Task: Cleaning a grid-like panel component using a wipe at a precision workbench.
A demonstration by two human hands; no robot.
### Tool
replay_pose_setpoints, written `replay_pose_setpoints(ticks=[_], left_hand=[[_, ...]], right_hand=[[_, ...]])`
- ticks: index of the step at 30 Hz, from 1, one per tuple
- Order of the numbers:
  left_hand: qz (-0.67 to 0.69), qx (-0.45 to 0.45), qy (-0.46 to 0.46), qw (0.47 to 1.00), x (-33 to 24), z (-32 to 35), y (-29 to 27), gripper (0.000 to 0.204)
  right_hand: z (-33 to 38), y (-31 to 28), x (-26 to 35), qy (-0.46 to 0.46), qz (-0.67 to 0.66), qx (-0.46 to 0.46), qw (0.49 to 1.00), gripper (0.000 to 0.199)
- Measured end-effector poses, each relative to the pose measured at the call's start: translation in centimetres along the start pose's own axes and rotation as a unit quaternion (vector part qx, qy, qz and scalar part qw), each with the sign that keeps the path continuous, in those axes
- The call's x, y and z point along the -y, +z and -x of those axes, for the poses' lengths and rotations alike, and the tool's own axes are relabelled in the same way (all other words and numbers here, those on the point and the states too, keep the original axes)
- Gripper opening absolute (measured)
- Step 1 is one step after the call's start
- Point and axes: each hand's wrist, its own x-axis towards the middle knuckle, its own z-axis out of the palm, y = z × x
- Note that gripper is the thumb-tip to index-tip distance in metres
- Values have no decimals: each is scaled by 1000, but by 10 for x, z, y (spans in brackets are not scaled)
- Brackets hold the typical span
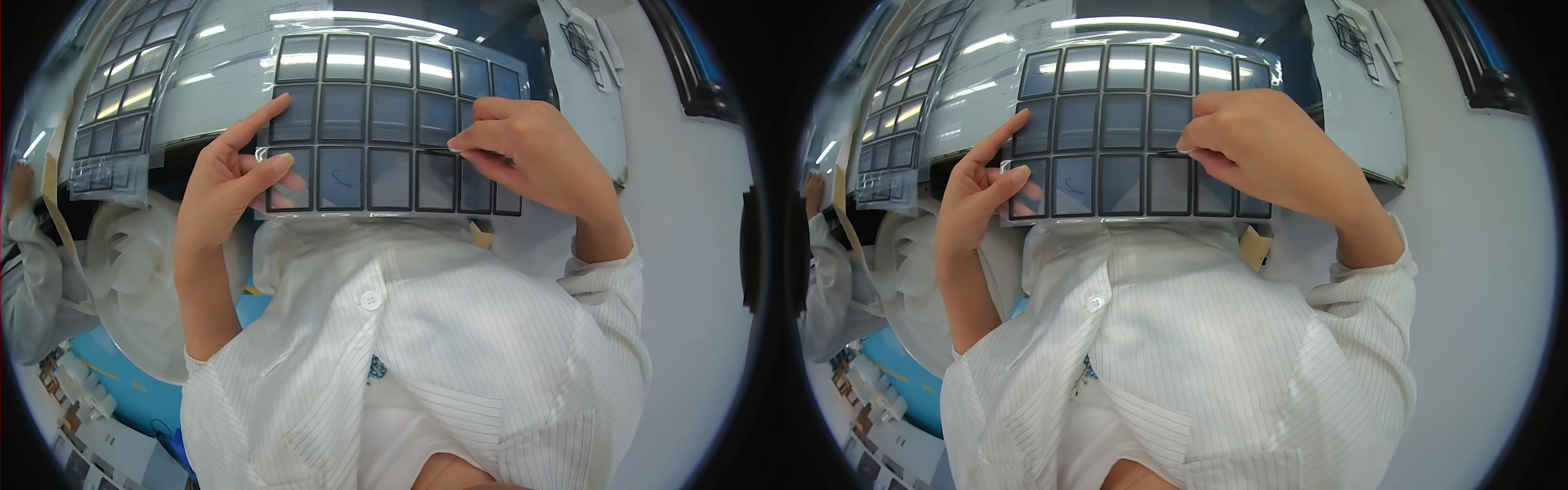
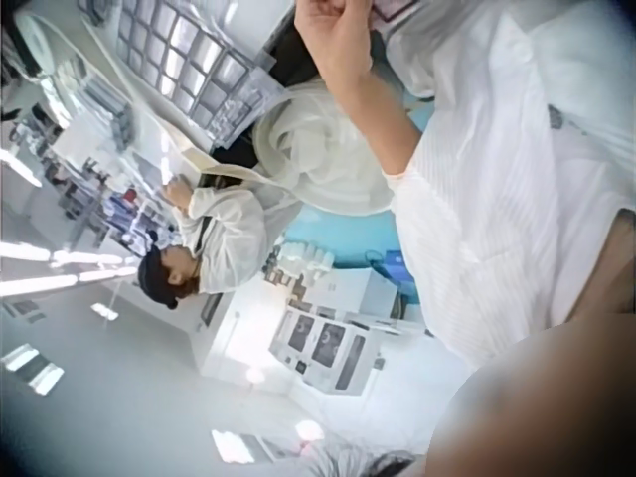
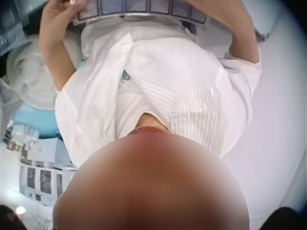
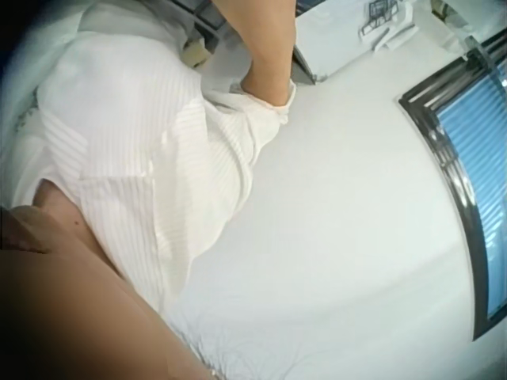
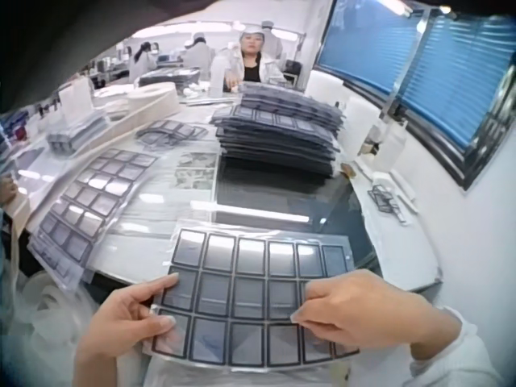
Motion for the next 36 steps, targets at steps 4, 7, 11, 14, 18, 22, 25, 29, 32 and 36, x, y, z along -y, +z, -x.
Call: replay_pose_setpoints(ticks=[4, 7, 11, 14, 18, 22, 25, 29, 32, 36], left_hand=[[5, 3, -8, 1000, 0, -1, 0, 65], [-2, 11, 1, 1000, 2, -2, -3, 64], [0, 12, 0, 1000, 2, -5, -3, 66], [2, 12, -6, 1000, 4, -6, -8, 66], [2, 12, -7, 1000, 3, -3, -8, 66], [39, 30, -1, 999, 3, -5, -10, 68], [-28, 81, 34, 996, -4, 3, 3, 67], [-68, 131, 52, 988, -22, 23, 16, 47], [-220, 245, 157, 931, -52, 33, 21, 37], [-298, 313, 261, 863, -69, 38, 21, 33]], right_hand=[[17, -8, -7, 24, 2, 7, 1000, 8], [30, -13, -11, 34, 11, 11, 999, 8], [48, -23, -15, 63, 38, 22, 997, 6], [56, -25, -16, 93, 45, 41, 994, 7], [73, -36, -16, 117, 118, 63, 984, 3], [101, -53, -21, 227, 180, 51, 956, 2], [91, -37, -20, 229, 72, -43, 970, 7], [62, -4, -4, 219, -154, -49, 962, 17], [49, 22, 7, 137, -221, -73, 963, 19], [37, 56, 15, 43, -292, -142, 945, 37]])
